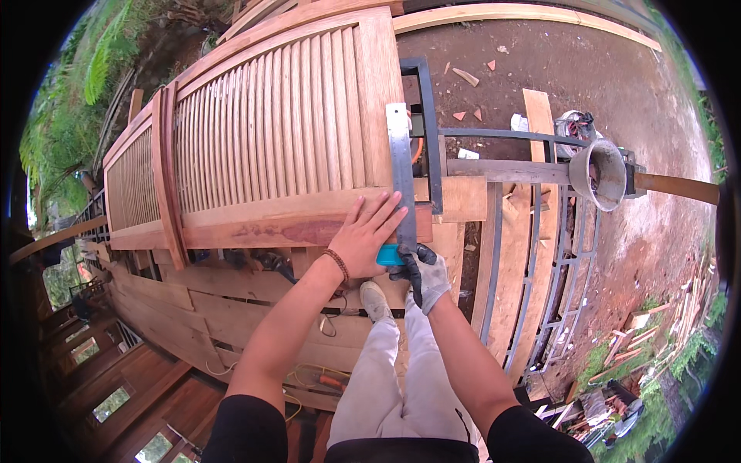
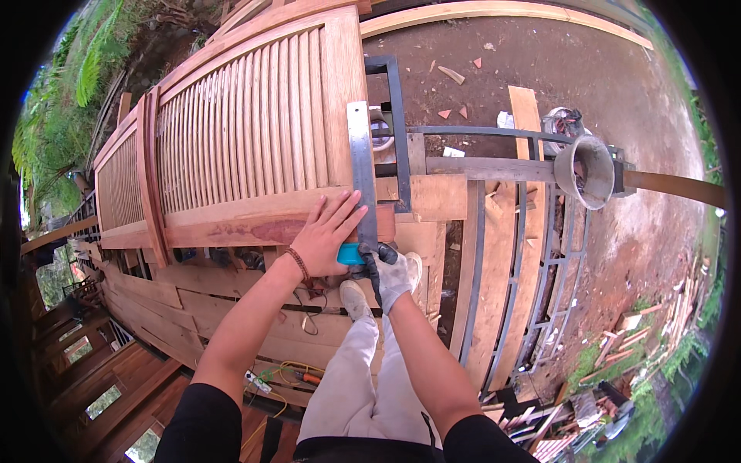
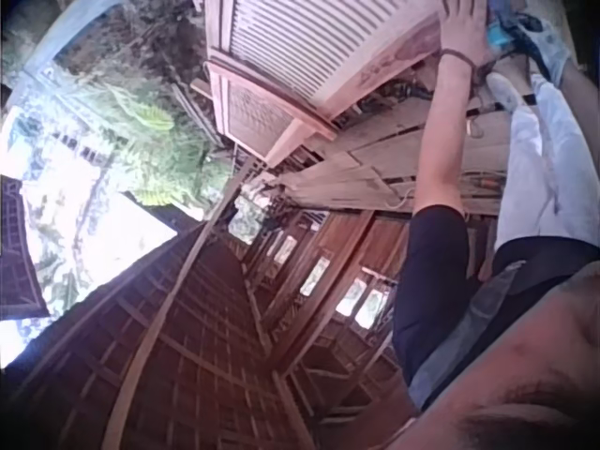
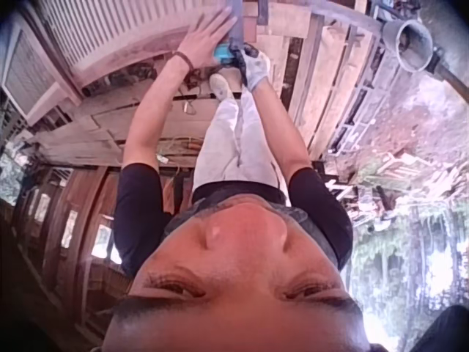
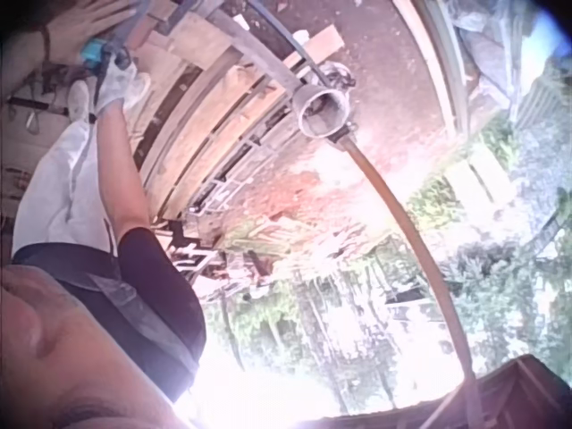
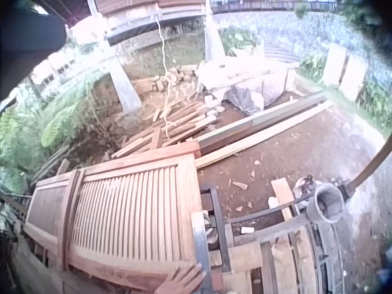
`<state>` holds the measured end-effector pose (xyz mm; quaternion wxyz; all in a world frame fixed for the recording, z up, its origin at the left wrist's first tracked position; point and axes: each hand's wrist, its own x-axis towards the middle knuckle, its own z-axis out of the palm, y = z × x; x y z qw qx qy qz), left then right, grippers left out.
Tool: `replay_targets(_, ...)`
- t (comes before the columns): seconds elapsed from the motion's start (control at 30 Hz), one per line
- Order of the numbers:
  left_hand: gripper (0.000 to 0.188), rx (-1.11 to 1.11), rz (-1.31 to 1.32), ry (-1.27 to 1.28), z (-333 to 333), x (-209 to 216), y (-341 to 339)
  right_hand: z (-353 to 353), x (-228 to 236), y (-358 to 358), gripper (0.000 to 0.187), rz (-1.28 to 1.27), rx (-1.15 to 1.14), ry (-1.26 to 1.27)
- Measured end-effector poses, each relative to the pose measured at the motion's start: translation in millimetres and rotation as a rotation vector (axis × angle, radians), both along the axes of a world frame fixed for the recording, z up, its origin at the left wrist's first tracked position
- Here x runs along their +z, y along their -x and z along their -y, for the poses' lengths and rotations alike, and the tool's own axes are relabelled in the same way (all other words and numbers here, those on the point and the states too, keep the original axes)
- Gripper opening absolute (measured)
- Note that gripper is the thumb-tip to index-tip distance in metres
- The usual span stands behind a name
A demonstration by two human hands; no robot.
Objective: The person sits on a wooden platform and assembles a wooden headboard or panel. They position a wooden slat, use a square ruler and pencil to mark measurements, and hand a piece of wood to a coworker. The person continues to measure and mark the wood with a square and pencil.
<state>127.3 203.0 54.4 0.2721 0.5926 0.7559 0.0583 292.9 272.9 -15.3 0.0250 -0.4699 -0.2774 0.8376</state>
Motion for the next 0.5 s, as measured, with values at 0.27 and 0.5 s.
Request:
replay_targets(0.27,0.106,0.003,0.019,-0.036,2.9,-4.0,0.8,-1.7,-0.2,1.0,0.023,-0.008,0.027,0.028)
replay_targets(0.5,0.104,-0.012,0.033,-0.047,4.1,-4.3,3.2,-2.5,4.8,2.5,0.022,-0.02,0.021,0.037)
